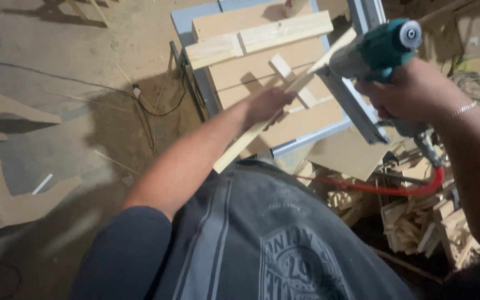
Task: Applying wood glue to wooden slats and assembling them into a frame using a pneumatic nail gun.
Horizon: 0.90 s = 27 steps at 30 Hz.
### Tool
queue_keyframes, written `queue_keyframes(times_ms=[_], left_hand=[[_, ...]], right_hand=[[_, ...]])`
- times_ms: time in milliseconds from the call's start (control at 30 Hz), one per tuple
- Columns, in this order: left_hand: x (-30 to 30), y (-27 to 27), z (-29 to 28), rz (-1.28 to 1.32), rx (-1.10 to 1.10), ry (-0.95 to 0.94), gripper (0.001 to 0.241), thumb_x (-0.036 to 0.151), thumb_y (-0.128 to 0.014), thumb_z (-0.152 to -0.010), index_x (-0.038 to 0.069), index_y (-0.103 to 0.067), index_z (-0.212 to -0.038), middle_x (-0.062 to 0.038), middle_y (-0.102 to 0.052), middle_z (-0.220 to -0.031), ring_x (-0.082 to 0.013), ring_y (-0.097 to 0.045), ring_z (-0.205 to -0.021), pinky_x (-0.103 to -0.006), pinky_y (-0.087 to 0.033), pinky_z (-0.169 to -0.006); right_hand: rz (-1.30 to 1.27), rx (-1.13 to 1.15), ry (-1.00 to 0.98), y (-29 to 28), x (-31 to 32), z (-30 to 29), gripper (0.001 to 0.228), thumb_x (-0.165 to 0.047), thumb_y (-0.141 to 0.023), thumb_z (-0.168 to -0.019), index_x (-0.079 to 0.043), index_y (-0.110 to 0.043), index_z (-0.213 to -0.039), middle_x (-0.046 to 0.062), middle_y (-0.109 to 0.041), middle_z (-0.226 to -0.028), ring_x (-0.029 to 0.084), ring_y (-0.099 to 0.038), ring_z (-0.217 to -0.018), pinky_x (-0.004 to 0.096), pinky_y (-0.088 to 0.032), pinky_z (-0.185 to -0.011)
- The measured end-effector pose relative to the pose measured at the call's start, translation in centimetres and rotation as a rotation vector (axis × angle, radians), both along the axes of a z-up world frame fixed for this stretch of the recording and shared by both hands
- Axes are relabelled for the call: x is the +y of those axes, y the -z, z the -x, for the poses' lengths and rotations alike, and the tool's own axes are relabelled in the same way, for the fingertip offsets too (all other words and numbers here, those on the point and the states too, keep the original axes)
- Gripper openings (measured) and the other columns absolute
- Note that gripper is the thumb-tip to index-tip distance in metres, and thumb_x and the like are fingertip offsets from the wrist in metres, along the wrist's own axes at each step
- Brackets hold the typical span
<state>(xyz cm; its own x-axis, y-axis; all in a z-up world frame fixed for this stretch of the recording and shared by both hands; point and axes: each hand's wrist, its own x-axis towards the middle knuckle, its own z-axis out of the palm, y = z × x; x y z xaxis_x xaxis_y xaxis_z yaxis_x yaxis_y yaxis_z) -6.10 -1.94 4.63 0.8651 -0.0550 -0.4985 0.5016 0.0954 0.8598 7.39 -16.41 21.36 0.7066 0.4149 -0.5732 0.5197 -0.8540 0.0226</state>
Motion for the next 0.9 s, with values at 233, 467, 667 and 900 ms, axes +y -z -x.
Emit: queue_keyframes(times_ms=[233, 467, 667, 900], left_hand=[[0.0, -1.0, 0.3, -0.055, 0.069, -0.011, 0.052, 0.043, -0.037, -0.105, 0.004, -0.055, -0.135, -0.006, -0.055, -0.089, -0.0134, -0.048, -0.067, -0.0245, -0.042, -0.055], [0.9, 0.7, 1.8, -0.167, -0.038, 0.016, 0.049, 0.04, -0.057, -0.1, 0.007, -0.057, -0.137, -0.004, -0.062, -0.075, -0.0125, -0.056, -0.056, -0.0271, -0.052, -0.05], [1.8, -0.4, 5.1, -0.27, -0.119, -0.215, 0.038, 0.02, -0.07, -0.085, 0.006, -0.048, -0.113, -0.011, -0.066, -0.094, -0.0156, -0.06, -0.054, -0.0285, -0.05, -0.045], [3.8, 1.9, 6.2, 0.027, -0.329, -0.402, 0.039, 0.016, -0.071, -0.09, -0.002, -0.053, -0.119, -0.019, -0.066, -0.078, -0.0236, -0.067, -0.054, -0.0368, -0.061, -0.046]], right_hand=[[-0.172, 0.017, 0.204, -0.9, -2.7, 0.4, 0.034, -0.035, -0.061, -0.107, -0.002, -0.067, -0.1, 0.017, -0.068, -0.083, 0.027, -0.063, -0.07, 0.04, -0.052, -0.062], [-0.882, 0.122, 0.505, 0.9, -11.2, -2.8, 0.027, -0.011, -0.045, -0.099, -0.002, -0.053, -0.123, 0.014, -0.063, -0.095, 0.027, -0.061, -0.079, 0.041, -0.051, -0.07], [-0.413, -0.045, 0.339, 10.1, -12.2, -7.2, 0.038, -0.032, -0.048, -0.1, -0.01, -0.052, -0.131, 0.022, -0.066, -0.096, 0.037, -0.062, -0.082, 0.05, -0.05, -0.071], [-0.561, -0.147, -0.359, 23.2, -9.3, -7.8, 0.075, -0.033, -0.057, -0.095, -0.015, -0.027, -0.162, 0.025, -0.056, -0.142, 0.05, -0.066, -0.112, 0.058, -0.05, -0.106]])
